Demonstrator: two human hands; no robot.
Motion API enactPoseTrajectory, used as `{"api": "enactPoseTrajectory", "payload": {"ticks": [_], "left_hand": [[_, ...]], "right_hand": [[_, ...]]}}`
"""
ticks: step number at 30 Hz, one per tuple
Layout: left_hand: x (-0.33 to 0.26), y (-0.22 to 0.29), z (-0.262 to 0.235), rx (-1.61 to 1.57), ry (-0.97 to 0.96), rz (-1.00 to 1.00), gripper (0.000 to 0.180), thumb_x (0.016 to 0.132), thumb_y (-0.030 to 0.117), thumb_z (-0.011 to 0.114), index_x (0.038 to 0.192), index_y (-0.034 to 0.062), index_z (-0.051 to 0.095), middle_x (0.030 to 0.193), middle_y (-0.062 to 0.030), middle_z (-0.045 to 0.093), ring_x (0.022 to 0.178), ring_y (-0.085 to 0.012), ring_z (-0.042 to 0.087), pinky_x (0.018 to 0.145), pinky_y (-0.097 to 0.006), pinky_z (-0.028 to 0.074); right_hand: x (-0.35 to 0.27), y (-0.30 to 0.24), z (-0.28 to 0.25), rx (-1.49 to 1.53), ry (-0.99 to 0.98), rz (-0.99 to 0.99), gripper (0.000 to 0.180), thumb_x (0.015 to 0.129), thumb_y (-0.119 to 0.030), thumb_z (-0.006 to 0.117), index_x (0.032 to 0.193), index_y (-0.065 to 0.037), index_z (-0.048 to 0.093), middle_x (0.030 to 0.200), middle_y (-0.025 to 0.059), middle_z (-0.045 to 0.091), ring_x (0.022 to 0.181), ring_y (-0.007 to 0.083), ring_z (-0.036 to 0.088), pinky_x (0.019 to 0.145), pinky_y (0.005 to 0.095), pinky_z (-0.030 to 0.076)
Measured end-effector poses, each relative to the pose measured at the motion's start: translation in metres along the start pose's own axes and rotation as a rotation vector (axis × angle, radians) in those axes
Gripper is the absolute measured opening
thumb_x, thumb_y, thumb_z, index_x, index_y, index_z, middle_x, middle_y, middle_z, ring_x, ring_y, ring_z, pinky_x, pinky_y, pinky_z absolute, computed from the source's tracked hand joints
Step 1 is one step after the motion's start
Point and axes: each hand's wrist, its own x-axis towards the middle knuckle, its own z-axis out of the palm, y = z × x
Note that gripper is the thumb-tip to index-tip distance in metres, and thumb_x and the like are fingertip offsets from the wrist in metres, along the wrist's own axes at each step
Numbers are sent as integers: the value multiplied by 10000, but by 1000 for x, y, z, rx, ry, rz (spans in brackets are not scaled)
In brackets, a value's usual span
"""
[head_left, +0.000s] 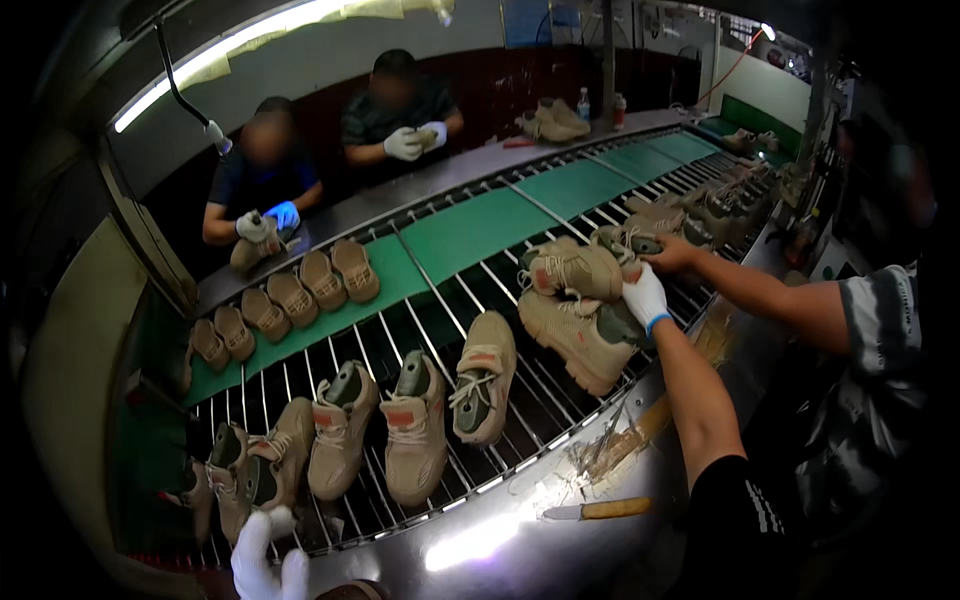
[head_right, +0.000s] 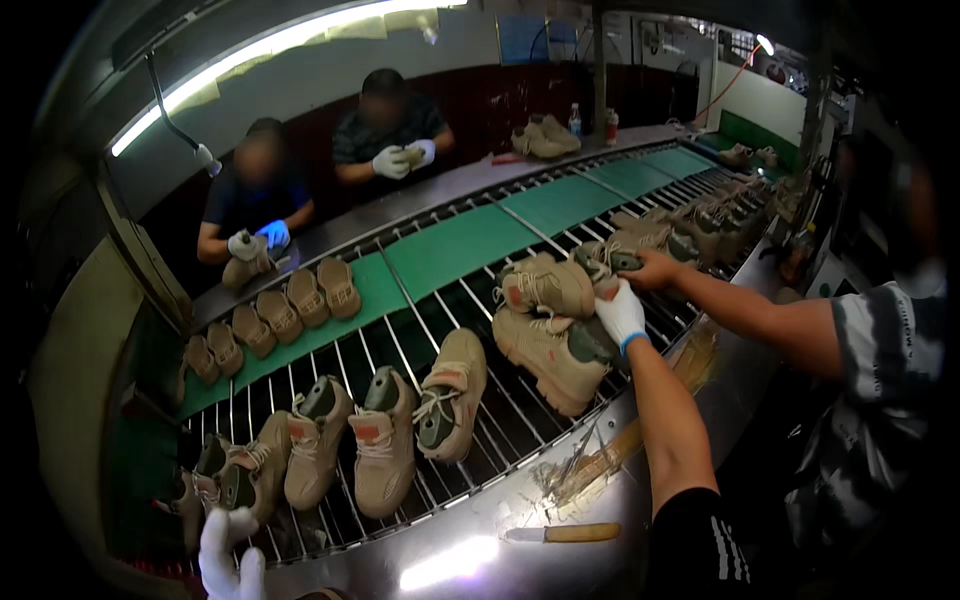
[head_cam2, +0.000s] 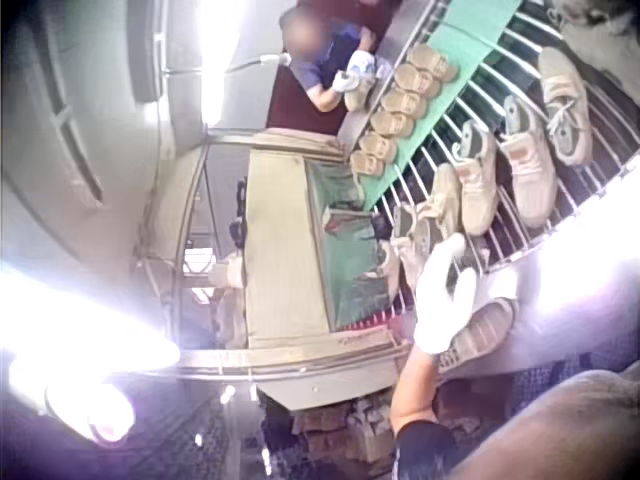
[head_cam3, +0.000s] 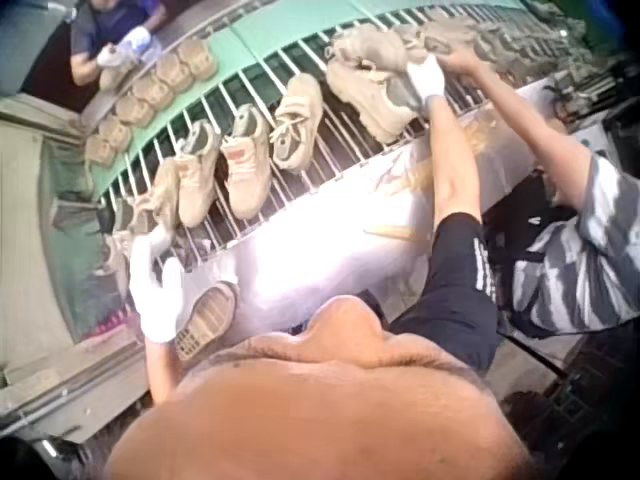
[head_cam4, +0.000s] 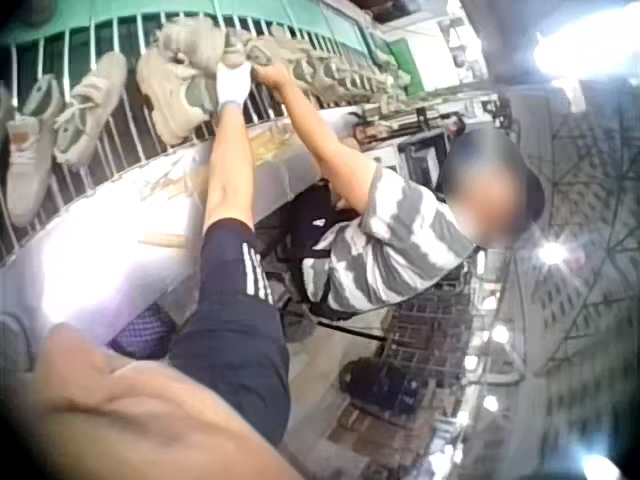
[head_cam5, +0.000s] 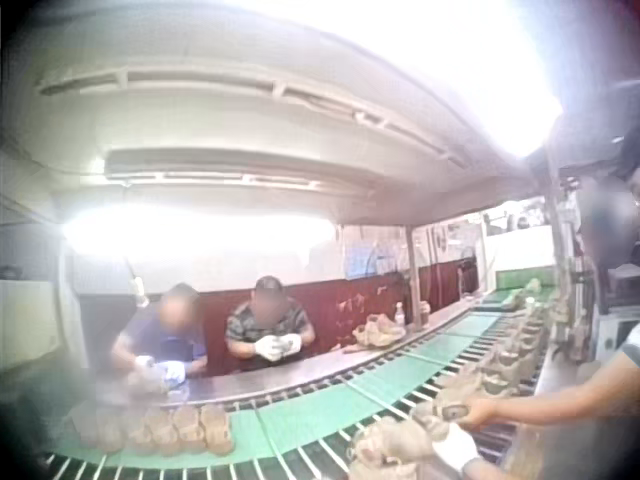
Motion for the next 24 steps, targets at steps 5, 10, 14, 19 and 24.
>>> {"api": "enactPoseTrajectory", "payload": {"ticks": [5,10,14,19,24], "left_hand": [[-79,-50,20,-438,184,-288,581,1034,-2,590,1588,-15,417,1439,-192,637,1270,-280,651,1119,-399,496],[-112,-20,41,-619,94,-254,534,1048,17,585,1565,3,451,1401,-176,647,1228,-257,661,1072,-365,531],[-120,23,106,-1291,-416,-605,657,1049,433,646,1538,30,472,1383,-227,643,1166,-329,696,981,-428,606],[-136,51,150,-2007,-968,-405,878,988,606,648,1611,66,348,1498,-274,546,1251,-443,657,998,-520,594],[-167,53,127,-1355,-538,-224,697,978,494,680,1479,54,479,1399,-240,610,1217,-424,666,1008,-496,574]], "right_hand": [[-43,11,-64,632,159,-17,631,887,-277,851,1382,23,599,1237,124,717,1077,211,697,936,360,568],[-134,-59,-139,843,-90,-271,577,914,-180,814,1398,1,557,1251,106,690,1081,173,681,952,329,569],[-284,-166,-158,605,-566,-793,661,793,-222,852,1370,-20,603,1224,152,698,1097,276,689,972,383,561],[-436,-177,-130,341,-952,-1615,793,710,-208,866,1425,-46,564,1387,186,627,1330,374,597,1159,513,452],[-501,-145,-112,399,-807,-1302,735,812,-206,846,1461,-57,533,1464,190,577,1403,351,546,1176,492,447]]}}
